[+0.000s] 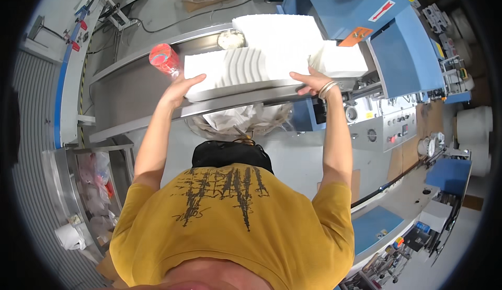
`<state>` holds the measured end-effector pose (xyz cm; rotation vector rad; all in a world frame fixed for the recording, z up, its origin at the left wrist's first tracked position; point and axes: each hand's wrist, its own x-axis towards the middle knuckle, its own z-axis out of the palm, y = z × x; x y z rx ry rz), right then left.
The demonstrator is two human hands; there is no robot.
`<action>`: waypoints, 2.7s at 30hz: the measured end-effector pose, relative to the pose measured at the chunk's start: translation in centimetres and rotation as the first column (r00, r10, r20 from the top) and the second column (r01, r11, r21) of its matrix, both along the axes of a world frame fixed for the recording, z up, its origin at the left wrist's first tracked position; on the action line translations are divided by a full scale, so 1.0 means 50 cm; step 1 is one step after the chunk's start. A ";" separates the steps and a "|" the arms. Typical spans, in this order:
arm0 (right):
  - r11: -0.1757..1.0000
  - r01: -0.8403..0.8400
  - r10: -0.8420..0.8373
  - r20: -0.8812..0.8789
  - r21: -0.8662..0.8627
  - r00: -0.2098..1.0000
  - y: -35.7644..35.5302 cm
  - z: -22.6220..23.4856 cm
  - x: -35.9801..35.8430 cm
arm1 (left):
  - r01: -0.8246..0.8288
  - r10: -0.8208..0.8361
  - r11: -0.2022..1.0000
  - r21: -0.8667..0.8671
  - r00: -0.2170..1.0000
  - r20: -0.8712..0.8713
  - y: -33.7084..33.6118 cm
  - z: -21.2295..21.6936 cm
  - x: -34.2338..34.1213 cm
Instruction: Transferring stacks of folded paper napkins from a production machine onto a moving conveyor belt.
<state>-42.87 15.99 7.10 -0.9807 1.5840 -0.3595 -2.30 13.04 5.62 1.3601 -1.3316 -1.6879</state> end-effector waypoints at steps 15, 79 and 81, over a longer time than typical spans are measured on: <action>0.984 -0.116 0.117 0.004 -0.137 0.993 -0.107 -0.076 0.448 | -0.245 0.257 0.923 0.297 0.966 -0.003 0.031 0.034 0.543; 0.953 0.176 -0.091 0.321 -0.245 0.943 -0.134 -0.069 0.325 | -0.341 0.365 0.912 0.229 0.928 -0.073 0.051 -0.004 0.452; 0.971 0.189 -0.114 0.415 -0.144 0.902 -0.139 -0.070 0.359 | -0.320 0.337 0.928 0.191 0.939 -0.066 0.050 -0.012 0.452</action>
